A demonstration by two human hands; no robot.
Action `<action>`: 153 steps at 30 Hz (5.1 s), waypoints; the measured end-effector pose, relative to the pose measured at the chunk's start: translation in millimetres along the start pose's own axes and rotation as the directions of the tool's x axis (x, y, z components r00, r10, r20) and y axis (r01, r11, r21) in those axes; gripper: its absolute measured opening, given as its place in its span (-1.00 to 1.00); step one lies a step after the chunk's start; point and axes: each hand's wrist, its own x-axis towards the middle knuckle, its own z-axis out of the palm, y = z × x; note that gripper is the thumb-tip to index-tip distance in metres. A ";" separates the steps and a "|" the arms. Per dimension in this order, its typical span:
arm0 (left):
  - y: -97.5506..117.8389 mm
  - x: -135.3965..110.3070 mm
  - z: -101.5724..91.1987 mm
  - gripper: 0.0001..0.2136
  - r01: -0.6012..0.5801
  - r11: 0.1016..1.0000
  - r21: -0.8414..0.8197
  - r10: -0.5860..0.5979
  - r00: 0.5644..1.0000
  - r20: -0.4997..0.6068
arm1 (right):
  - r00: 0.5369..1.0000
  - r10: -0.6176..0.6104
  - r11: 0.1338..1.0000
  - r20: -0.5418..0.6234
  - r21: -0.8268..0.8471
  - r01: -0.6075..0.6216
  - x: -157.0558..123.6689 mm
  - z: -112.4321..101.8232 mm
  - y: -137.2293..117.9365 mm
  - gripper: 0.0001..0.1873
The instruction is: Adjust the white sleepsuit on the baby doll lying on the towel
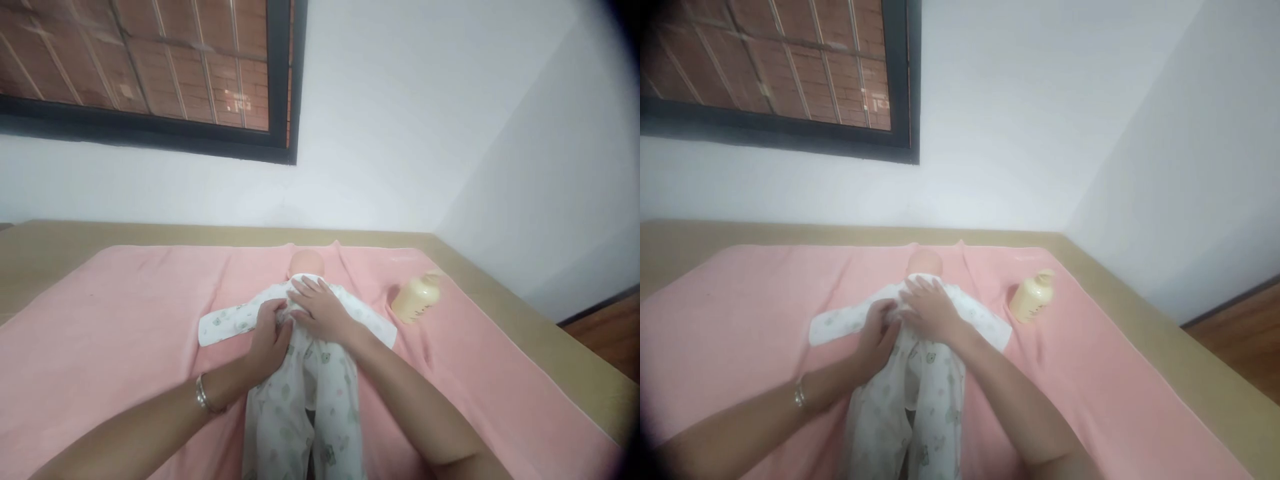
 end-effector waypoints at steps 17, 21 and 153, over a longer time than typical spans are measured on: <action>-0.1 87.6 12.9 -0.62 0.165 0.771 0.615 -0.276 0.957 0.089 | 0.870 0.488 0.861 0.069 0.128 -0.493 7.8 -1.5 38.2 -0.35; -5.8 83.2 16.5 -0.58 0.152 0.778 0.610 -0.264 0.960 0.098 | 0.808 0.538 0.794 0.241 0.179 -0.582 20.1 3.8 49.4 -0.18; 5.5 81.8 21.4 -0.69 0.039 0.833 0.552 -0.169 0.968 0.186 | 0.837 0.525 0.840 0.154 0.063 -0.539 29.8 2.0 39.9 -0.34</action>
